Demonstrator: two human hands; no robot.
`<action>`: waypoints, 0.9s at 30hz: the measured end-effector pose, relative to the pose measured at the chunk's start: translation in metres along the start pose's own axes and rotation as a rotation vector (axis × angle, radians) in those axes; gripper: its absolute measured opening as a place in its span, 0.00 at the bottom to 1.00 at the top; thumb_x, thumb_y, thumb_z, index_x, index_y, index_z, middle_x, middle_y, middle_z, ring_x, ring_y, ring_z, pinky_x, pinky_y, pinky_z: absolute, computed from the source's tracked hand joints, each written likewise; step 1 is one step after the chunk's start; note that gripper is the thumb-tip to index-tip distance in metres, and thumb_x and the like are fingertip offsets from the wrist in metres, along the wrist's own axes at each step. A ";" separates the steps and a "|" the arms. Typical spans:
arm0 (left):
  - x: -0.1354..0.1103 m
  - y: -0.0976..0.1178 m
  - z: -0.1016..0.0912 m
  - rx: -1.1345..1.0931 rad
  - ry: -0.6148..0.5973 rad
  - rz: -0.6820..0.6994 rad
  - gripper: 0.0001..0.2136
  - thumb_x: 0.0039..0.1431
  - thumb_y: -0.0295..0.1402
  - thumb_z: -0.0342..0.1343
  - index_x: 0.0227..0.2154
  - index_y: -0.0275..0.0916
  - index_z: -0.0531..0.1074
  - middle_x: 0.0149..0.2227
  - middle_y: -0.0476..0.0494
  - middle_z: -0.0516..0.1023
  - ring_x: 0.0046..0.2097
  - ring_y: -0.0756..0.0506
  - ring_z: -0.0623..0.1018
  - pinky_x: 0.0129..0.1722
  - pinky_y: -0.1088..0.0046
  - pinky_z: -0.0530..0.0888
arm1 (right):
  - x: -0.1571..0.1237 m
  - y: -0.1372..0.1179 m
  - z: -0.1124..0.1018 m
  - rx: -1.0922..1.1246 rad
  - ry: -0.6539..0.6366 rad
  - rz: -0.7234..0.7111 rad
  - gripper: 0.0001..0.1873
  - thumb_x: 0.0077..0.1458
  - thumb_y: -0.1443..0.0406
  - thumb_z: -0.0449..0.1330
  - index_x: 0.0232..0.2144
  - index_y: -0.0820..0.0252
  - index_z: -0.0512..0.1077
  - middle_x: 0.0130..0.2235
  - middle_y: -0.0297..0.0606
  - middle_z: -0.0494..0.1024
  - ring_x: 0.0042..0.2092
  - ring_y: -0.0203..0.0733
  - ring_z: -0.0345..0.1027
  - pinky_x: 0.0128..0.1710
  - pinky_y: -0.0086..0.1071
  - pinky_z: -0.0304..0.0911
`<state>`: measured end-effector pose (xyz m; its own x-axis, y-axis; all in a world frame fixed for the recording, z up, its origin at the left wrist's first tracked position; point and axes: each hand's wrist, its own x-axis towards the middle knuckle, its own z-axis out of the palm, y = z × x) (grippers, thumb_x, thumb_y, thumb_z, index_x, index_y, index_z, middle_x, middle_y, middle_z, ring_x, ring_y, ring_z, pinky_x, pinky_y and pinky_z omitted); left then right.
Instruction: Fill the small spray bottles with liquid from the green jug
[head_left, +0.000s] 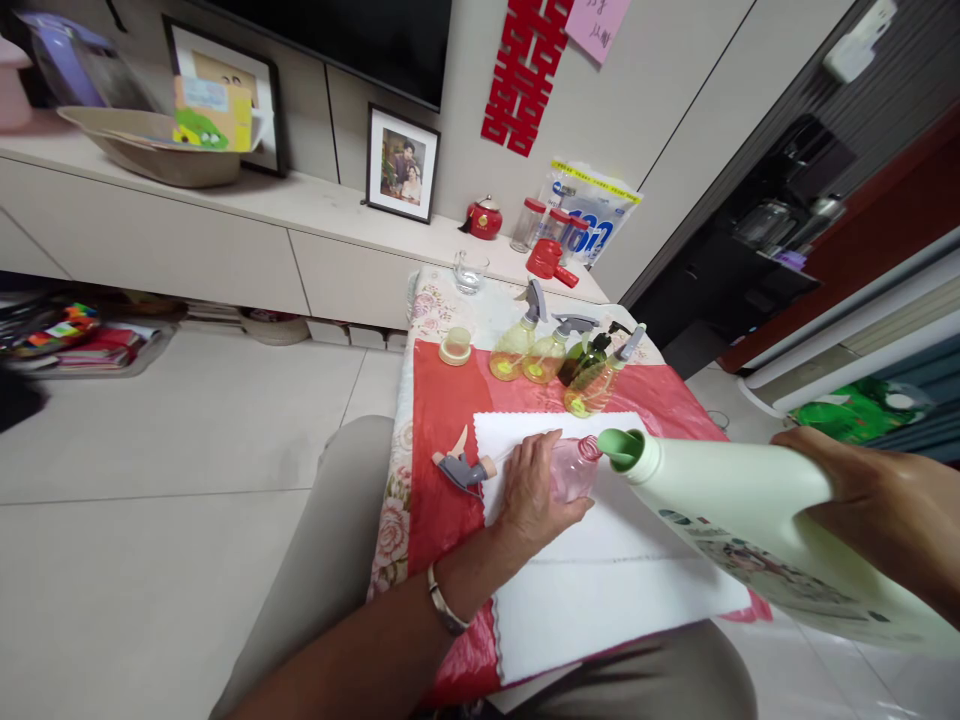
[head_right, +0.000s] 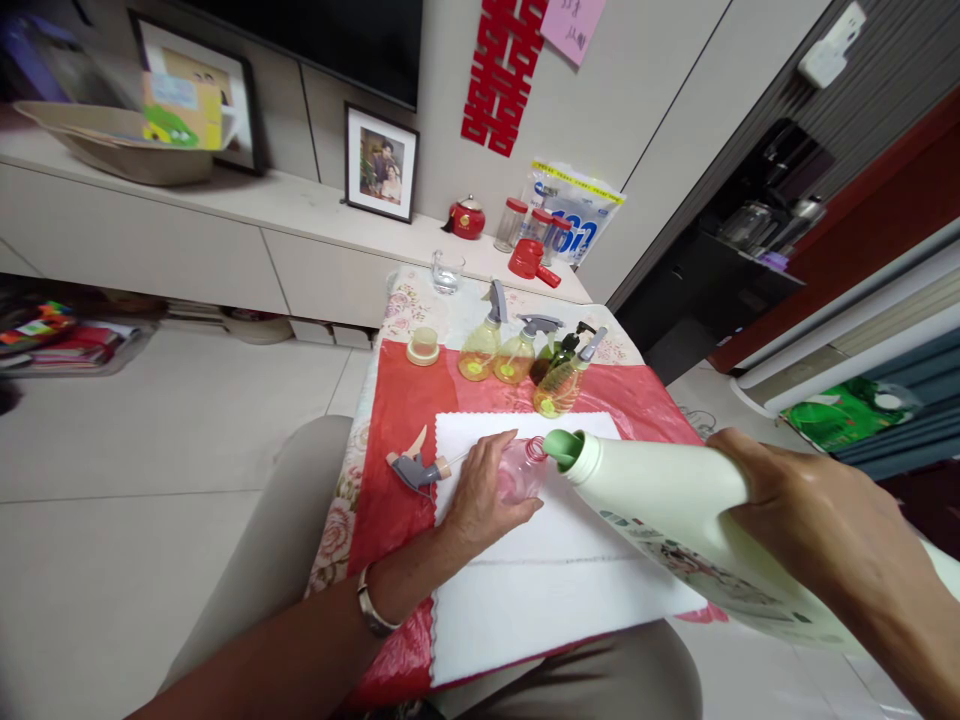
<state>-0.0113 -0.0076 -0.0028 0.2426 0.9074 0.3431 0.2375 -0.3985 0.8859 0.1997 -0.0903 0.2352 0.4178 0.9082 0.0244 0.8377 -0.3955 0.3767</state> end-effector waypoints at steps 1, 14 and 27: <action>0.000 0.000 0.000 -0.002 -0.002 -0.002 0.42 0.40 0.31 0.72 0.59 0.43 0.58 0.56 0.38 0.71 0.58 0.32 0.72 0.60 0.46 0.69 | 0.000 0.000 0.000 0.005 -0.019 0.016 0.24 0.37 0.63 0.55 0.40 0.35 0.72 0.32 0.32 0.76 0.34 0.51 0.73 0.26 0.33 0.58; 0.000 0.001 0.000 -0.004 -0.013 -0.027 0.42 0.40 0.31 0.72 0.59 0.43 0.59 0.56 0.37 0.71 0.59 0.32 0.71 0.60 0.45 0.69 | 0.000 0.004 0.001 -0.023 -0.042 0.048 0.24 0.38 0.64 0.56 0.41 0.36 0.71 0.32 0.31 0.76 0.34 0.51 0.72 0.30 0.35 0.59; 0.001 0.002 -0.001 0.014 -0.021 -0.017 0.42 0.40 0.32 0.72 0.59 0.43 0.58 0.56 0.37 0.71 0.58 0.32 0.72 0.59 0.46 0.70 | 0.005 0.006 -0.002 -0.088 -0.057 0.024 0.24 0.40 0.64 0.55 0.42 0.36 0.71 0.31 0.32 0.76 0.33 0.50 0.72 0.28 0.35 0.60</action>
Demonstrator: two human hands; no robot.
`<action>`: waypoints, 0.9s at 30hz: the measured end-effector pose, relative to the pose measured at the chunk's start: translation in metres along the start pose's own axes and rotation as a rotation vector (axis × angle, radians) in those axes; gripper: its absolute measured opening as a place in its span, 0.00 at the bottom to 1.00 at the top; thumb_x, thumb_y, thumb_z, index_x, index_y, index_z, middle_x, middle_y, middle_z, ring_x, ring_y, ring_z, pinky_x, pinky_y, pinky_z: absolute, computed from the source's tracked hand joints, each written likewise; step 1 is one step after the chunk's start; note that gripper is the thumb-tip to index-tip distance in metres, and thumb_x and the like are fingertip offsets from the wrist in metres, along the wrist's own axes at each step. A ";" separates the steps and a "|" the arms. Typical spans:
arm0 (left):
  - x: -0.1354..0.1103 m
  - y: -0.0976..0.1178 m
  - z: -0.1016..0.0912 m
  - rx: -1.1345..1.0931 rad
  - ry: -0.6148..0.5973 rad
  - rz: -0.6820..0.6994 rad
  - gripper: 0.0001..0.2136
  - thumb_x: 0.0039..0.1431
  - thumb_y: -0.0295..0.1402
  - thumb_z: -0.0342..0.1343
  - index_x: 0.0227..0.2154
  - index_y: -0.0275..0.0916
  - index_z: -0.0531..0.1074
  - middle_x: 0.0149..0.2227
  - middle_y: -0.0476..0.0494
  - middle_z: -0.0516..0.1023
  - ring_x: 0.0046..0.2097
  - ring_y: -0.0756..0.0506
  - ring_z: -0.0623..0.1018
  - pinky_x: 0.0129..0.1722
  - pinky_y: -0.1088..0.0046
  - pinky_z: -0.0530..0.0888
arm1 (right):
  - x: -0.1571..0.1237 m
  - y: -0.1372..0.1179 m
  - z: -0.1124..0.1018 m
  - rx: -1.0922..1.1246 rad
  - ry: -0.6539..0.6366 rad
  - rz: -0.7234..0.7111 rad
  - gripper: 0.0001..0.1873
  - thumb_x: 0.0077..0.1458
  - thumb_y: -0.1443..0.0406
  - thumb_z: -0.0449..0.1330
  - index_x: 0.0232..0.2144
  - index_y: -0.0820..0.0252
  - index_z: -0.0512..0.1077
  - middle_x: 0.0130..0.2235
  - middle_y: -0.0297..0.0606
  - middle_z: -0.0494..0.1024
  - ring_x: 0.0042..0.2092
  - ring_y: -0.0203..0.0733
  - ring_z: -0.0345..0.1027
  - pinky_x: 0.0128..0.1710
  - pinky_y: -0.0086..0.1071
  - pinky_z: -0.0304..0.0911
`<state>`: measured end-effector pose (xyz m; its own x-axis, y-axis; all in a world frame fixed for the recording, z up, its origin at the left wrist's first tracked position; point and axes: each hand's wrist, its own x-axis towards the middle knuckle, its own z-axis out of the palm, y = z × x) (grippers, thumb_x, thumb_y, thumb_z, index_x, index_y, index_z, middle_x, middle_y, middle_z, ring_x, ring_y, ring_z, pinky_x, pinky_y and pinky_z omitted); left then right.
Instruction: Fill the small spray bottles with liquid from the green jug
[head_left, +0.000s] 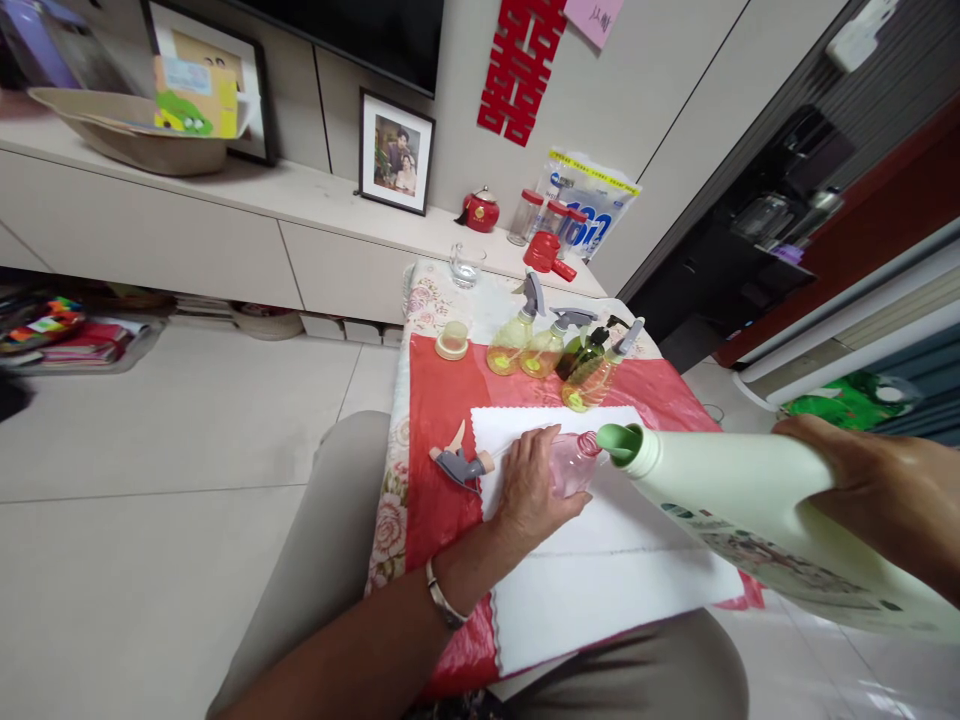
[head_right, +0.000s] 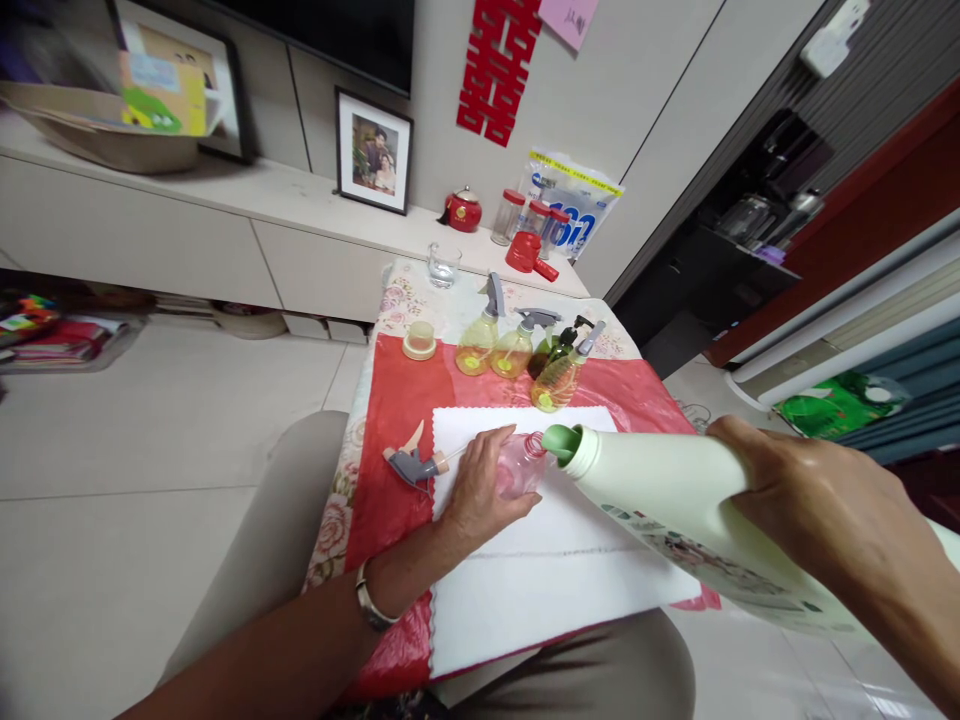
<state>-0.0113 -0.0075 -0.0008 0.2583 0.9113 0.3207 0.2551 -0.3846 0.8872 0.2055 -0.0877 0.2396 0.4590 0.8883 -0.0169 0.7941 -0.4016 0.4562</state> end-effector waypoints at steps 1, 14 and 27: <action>0.000 0.000 0.000 0.002 -0.001 -0.001 0.42 0.40 0.32 0.73 0.59 0.43 0.58 0.56 0.37 0.71 0.58 0.32 0.72 0.59 0.46 0.70 | 0.000 0.001 0.001 -0.007 0.016 -0.006 0.23 0.40 0.64 0.55 0.42 0.37 0.71 0.31 0.32 0.76 0.31 0.49 0.71 0.28 0.34 0.60; -0.001 0.000 0.000 -0.017 0.011 0.007 0.42 0.40 0.32 0.72 0.59 0.44 0.59 0.56 0.37 0.70 0.58 0.32 0.72 0.59 0.46 0.70 | 0.002 0.002 0.000 0.031 0.065 -0.046 0.26 0.39 0.64 0.57 0.43 0.40 0.74 0.29 0.33 0.76 0.28 0.47 0.70 0.25 0.33 0.59; 0.000 0.001 -0.001 -0.027 0.001 -0.005 0.42 0.40 0.31 0.72 0.59 0.43 0.58 0.56 0.37 0.70 0.58 0.32 0.72 0.59 0.45 0.70 | 0.001 0.002 0.000 0.029 0.078 -0.048 0.25 0.38 0.64 0.57 0.42 0.40 0.74 0.28 0.34 0.76 0.28 0.47 0.70 0.25 0.33 0.59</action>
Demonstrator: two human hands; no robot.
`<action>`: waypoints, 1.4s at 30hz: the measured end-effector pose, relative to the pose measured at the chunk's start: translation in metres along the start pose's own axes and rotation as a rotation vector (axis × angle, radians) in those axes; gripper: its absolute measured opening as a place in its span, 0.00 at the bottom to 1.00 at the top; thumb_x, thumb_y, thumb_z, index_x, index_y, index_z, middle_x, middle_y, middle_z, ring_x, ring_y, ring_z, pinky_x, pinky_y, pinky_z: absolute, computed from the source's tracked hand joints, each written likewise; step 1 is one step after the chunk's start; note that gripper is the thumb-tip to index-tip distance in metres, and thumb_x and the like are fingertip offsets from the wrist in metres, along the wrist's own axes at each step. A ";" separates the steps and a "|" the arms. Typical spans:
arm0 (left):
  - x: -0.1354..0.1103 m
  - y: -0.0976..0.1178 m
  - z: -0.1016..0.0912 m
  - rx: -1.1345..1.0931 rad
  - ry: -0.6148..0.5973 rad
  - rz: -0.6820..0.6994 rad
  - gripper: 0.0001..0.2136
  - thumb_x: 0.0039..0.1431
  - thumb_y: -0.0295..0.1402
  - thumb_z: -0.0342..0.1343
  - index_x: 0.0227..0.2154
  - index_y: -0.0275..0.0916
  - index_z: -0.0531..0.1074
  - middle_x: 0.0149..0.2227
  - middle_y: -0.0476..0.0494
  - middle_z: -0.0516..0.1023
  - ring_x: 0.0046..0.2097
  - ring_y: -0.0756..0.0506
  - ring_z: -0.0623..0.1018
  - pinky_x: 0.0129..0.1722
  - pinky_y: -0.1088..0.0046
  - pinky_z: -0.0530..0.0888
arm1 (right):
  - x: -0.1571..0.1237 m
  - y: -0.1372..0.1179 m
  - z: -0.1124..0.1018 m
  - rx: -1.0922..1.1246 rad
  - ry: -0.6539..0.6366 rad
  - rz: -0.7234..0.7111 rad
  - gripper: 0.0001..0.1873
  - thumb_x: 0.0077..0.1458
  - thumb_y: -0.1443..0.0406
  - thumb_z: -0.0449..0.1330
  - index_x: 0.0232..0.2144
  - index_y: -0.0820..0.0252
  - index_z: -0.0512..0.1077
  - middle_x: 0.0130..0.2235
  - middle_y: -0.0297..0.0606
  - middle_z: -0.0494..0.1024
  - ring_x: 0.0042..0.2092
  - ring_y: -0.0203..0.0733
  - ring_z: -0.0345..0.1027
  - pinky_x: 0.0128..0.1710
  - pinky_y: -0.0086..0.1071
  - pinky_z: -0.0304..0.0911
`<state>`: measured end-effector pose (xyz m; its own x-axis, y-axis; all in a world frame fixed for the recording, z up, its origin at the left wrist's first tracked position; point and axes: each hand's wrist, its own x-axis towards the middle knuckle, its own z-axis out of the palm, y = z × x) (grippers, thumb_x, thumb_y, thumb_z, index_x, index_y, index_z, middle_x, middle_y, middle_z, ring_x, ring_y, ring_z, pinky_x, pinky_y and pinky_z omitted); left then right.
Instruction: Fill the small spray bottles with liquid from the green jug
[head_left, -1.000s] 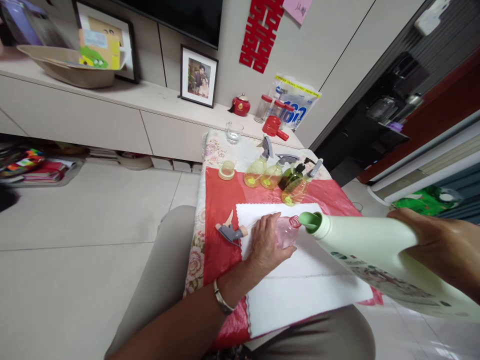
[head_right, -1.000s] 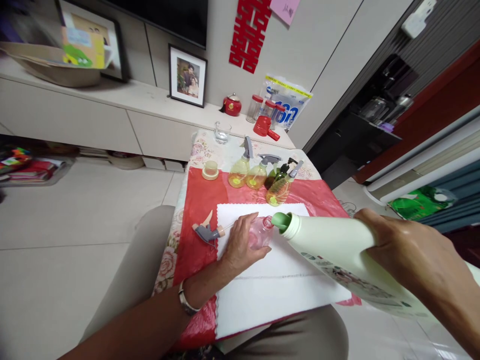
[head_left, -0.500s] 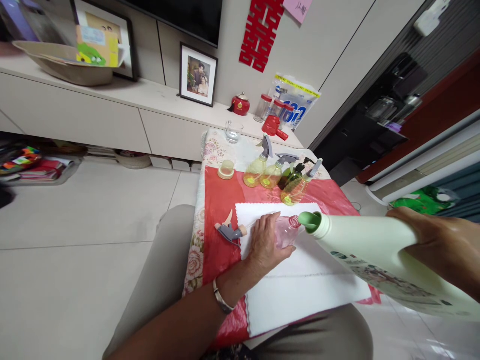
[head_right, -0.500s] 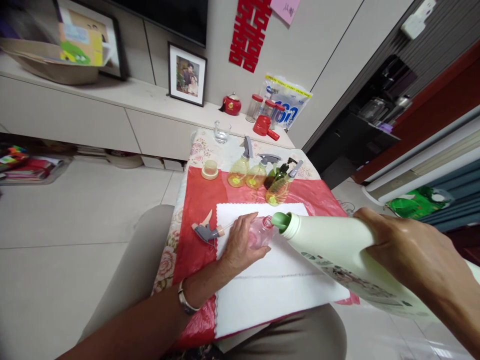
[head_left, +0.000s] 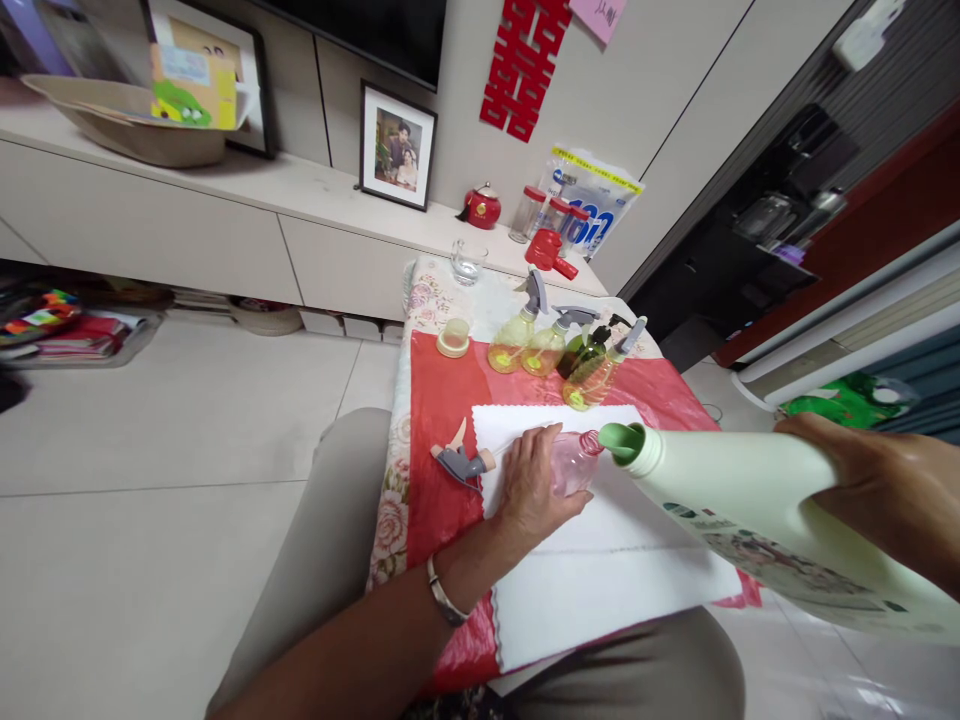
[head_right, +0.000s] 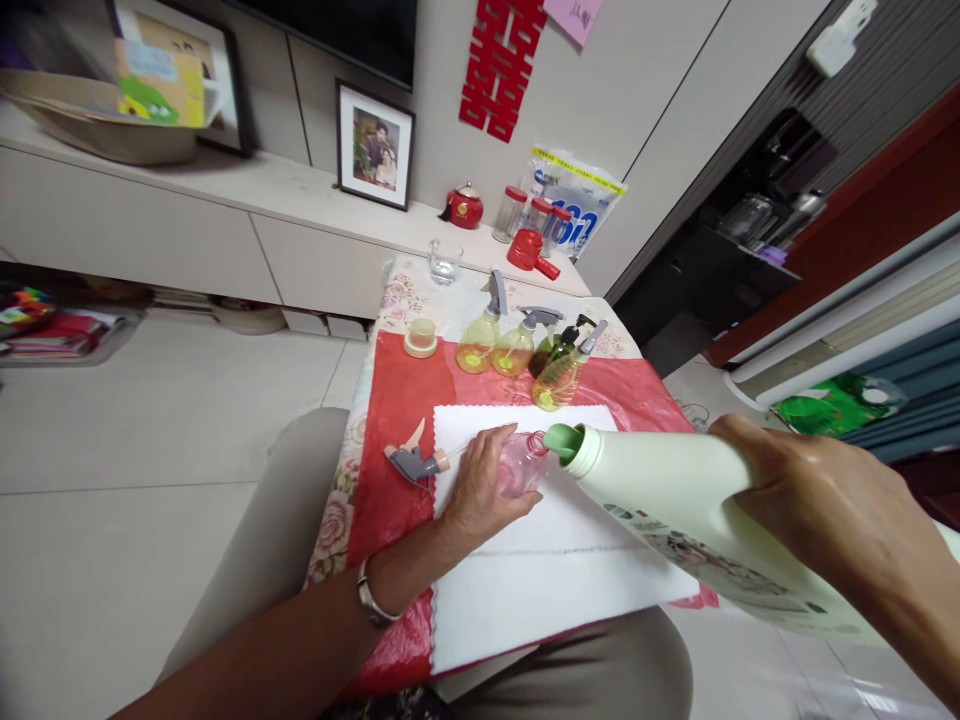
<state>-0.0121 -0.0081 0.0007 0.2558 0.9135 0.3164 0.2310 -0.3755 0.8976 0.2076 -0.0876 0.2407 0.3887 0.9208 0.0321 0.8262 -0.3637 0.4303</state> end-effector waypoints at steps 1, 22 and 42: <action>0.000 0.000 0.000 -0.001 -0.001 -0.004 0.42 0.40 0.31 0.72 0.59 0.44 0.58 0.56 0.37 0.70 0.58 0.32 0.72 0.59 0.46 0.70 | 0.000 -0.001 -0.001 0.000 -0.014 0.006 0.25 0.38 0.64 0.57 0.42 0.39 0.74 0.29 0.33 0.76 0.29 0.48 0.70 0.26 0.33 0.59; -0.001 -0.001 0.001 0.007 -0.001 -0.009 0.42 0.40 0.32 0.73 0.59 0.45 0.59 0.56 0.38 0.70 0.58 0.32 0.72 0.59 0.45 0.70 | -0.001 0.000 -0.004 -0.034 -0.024 -0.002 0.23 0.40 0.65 0.56 0.41 0.39 0.73 0.28 0.33 0.75 0.29 0.48 0.71 0.26 0.33 0.59; -0.001 0.000 0.000 -0.007 0.013 -0.001 0.42 0.40 0.31 0.72 0.59 0.44 0.59 0.56 0.37 0.71 0.58 0.32 0.72 0.59 0.45 0.70 | -0.002 -0.007 -0.011 -0.023 -0.091 0.038 0.23 0.40 0.64 0.56 0.41 0.39 0.72 0.31 0.33 0.75 0.33 0.50 0.73 0.27 0.33 0.60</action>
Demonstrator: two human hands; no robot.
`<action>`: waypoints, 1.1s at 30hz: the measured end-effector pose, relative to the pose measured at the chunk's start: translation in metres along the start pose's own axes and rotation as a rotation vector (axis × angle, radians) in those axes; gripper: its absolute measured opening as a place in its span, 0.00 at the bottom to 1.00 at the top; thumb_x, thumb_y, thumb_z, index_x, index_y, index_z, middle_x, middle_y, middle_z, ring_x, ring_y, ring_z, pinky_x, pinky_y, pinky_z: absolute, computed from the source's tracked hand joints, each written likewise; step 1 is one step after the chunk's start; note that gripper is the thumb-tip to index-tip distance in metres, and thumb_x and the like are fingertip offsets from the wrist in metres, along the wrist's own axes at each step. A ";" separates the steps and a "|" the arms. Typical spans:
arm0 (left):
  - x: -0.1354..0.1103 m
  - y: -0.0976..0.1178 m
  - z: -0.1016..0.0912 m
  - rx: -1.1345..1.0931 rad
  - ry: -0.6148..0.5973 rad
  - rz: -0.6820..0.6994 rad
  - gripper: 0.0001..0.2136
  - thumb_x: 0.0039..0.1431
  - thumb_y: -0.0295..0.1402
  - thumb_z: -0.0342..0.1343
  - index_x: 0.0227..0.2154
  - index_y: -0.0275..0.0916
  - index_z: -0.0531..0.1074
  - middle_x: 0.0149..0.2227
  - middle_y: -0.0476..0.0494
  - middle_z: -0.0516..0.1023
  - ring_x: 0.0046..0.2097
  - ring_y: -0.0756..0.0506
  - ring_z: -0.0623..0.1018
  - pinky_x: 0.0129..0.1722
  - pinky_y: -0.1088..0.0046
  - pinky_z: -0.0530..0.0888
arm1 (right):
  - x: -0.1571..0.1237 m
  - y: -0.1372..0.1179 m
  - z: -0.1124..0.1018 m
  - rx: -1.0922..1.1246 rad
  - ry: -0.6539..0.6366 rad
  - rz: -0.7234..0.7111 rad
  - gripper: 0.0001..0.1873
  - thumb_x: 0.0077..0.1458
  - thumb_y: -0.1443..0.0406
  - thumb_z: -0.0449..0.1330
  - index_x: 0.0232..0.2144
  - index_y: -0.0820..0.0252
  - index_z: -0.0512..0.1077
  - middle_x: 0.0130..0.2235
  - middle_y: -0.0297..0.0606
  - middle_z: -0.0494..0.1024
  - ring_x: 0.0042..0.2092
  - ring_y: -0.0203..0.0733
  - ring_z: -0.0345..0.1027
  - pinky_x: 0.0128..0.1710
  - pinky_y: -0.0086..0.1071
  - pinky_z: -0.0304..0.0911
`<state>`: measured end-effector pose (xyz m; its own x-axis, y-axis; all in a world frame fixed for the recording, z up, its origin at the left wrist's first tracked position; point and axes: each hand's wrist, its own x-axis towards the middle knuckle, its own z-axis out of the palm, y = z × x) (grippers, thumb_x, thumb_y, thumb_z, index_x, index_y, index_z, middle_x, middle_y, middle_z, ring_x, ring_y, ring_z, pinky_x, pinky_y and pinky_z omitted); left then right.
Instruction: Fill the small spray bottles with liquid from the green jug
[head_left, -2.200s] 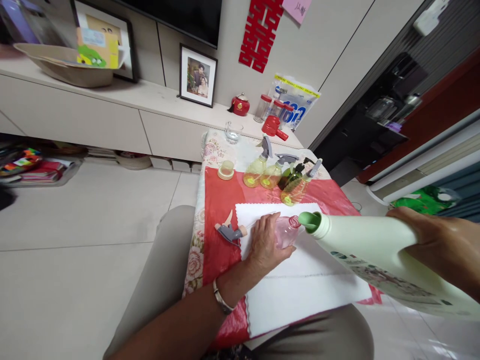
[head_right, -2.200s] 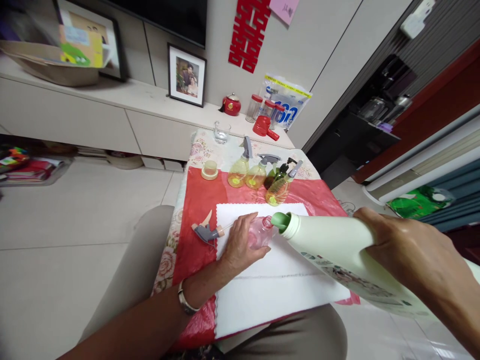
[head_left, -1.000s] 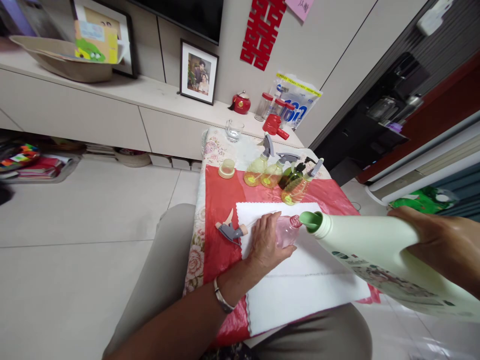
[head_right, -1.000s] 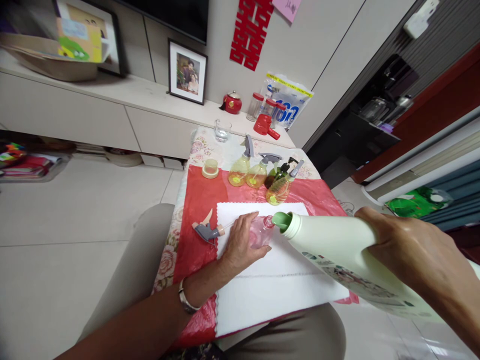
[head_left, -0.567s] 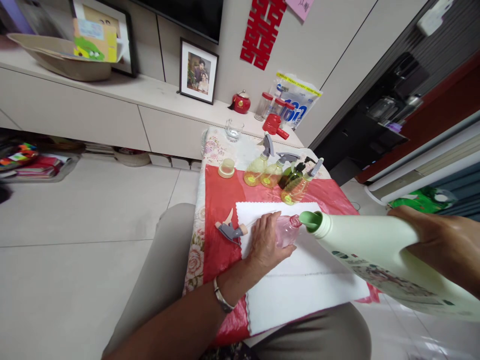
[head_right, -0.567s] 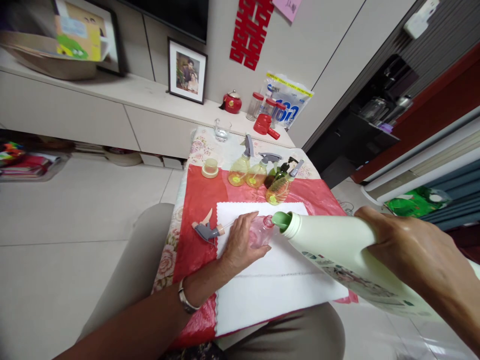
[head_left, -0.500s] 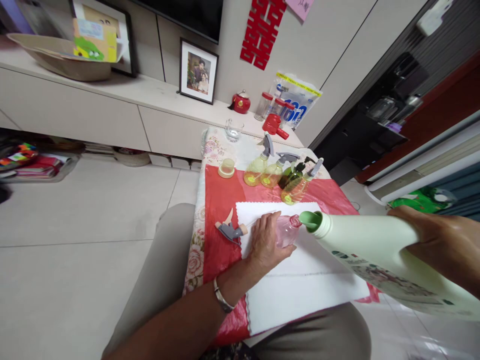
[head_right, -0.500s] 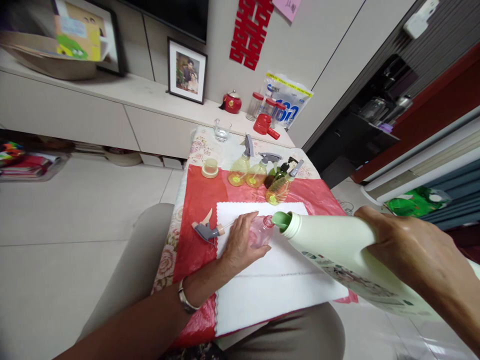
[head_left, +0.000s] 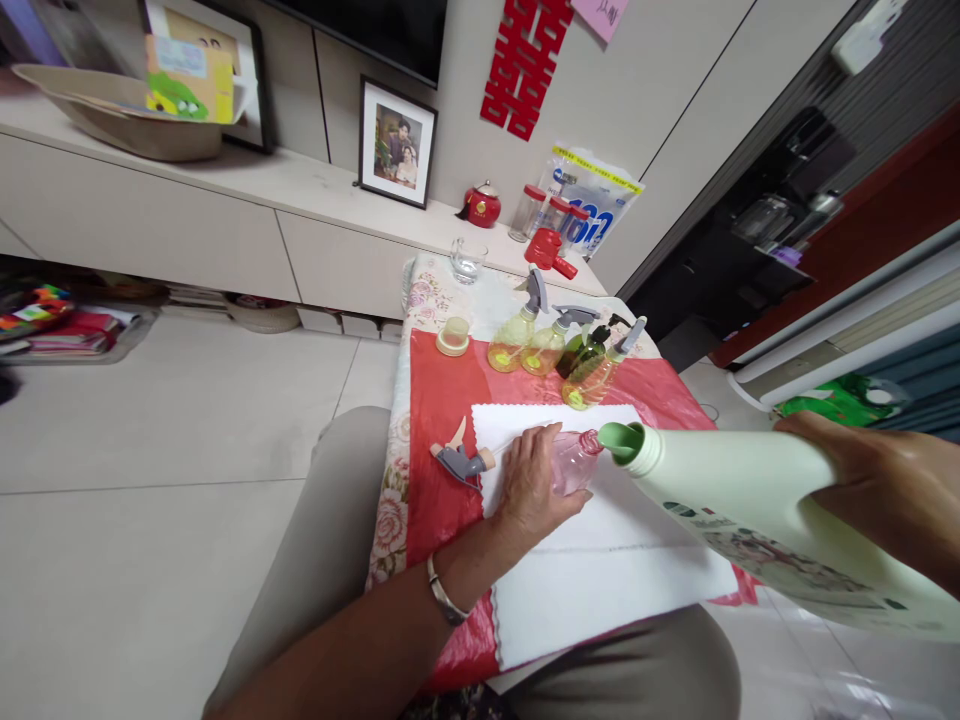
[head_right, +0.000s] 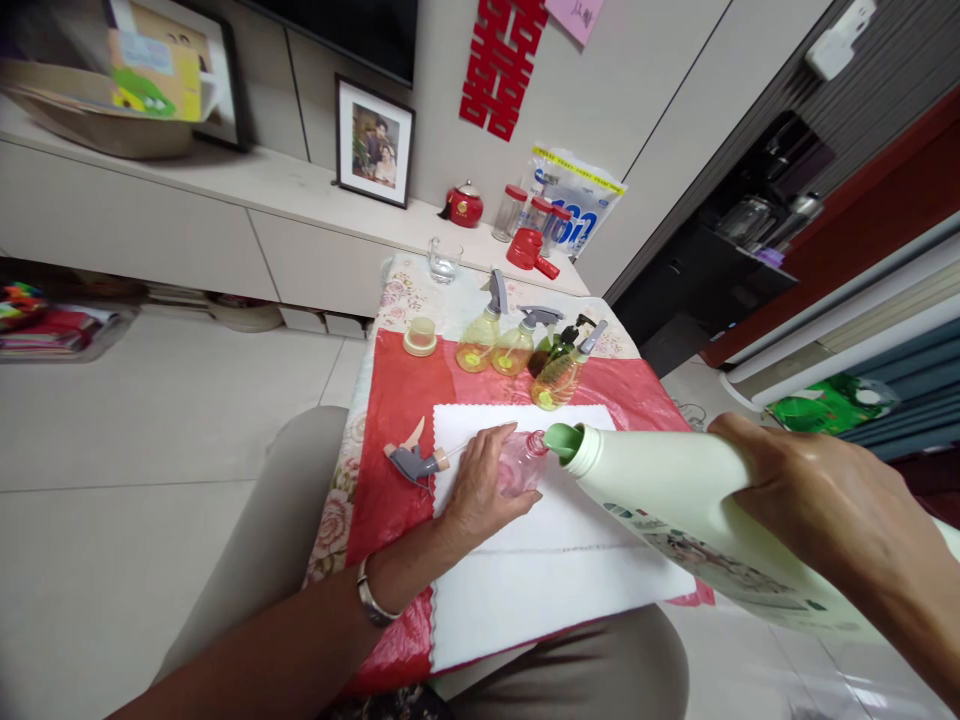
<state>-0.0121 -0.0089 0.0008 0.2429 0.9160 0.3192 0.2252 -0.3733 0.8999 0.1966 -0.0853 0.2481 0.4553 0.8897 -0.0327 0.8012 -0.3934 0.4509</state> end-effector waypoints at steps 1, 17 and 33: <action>0.000 0.000 0.000 -0.001 -0.004 0.003 0.41 0.40 0.31 0.72 0.59 0.44 0.59 0.56 0.37 0.71 0.58 0.32 0.72 0.59 0.45 0.70 | 0.000 0.000 0.000 -0.001 -0.004 0.004 0.23 0.40 0.64 0.56 0.41 0.38 0.72 0.31 0.33 0.75 0.33 0.50 0.73 0.27 0.33 0.59; 0.000 0.001 0.000 0.007 -0.006 -0.014 0.42 0.40 0.31 0.73 0.59 0.44 0.59 0.56 0.37 0.70 0.58 0.32 0.71 0.59 0.45 0.70 | 0.003 0.001 0.001 -0.036 -0.019 0.009 0.22 0.40 0.64 0.56 0.41 0.37 0.69 0.31 0.32 0.74 0.34 0.51 0.73 0.27 0.32 0.59; 0.001 0.002 -0.001 0.002 -0.020 -0.029 0.42 0.40 0.31 0.72 0.59 0.42 0.59 0.56 0.37 0.71 0.58 0.32 0.71 0.60 0.46 0.69 | 0.003 0.001 0.001 -0.007 -0.024 0.002 0.22 0.38 0.64 0.56 0.39 0.38 0.71 0.31 0.33 0.75 0.34 0.50 0.73 0.28 0.34 0.59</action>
<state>-0.0124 -0.0086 0.0032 0.2546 0.9234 0.2872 0.2345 -0.3471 0.9080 0.1991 -0.0828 0.2478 0.4660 0.8832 -0.0533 0.7978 -0.3934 0.4569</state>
